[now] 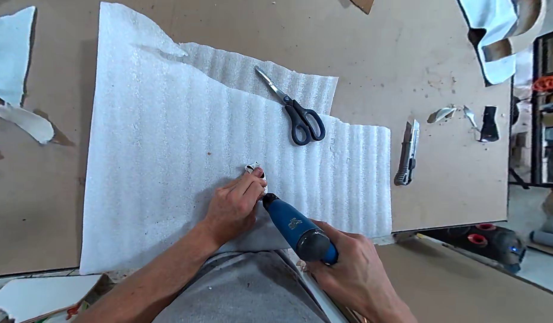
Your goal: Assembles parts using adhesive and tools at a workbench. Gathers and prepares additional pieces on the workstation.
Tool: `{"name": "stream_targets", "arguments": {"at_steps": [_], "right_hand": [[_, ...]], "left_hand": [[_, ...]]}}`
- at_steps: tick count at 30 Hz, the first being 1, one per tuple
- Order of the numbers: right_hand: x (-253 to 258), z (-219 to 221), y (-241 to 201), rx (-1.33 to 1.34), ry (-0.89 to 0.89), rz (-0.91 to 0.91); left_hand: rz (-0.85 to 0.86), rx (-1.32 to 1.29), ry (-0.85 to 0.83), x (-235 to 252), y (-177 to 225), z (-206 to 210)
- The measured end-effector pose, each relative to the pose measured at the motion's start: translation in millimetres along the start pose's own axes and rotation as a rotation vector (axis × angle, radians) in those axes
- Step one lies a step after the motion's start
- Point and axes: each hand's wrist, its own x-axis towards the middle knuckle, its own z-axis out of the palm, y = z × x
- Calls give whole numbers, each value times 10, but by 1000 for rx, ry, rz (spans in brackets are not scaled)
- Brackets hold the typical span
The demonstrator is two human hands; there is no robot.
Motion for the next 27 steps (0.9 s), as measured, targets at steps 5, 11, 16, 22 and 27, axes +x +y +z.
{"name": "stream_targets", "arguments": {"at_steps": [5, 11, 16, 22, 27], "right_hand": [[46, 12, -11, -24, -7, -16], [125, -46, -122, -43, -95, 117], [-169, -408, 329, -58, 164, 173], [-10, -180, 933, -175, 223, 216], [129, 89, 1031, -93, 170, 313]], "left_hand": [[12, 6, -2, 14, -6, 7], [20, 1, -22, 31, -60, -33], [-12, -65, -36, 65, -112, -180], [-503, -893, 73, 89, 108, -495], [-452, -996, 184, 106, 353, -701]]}}
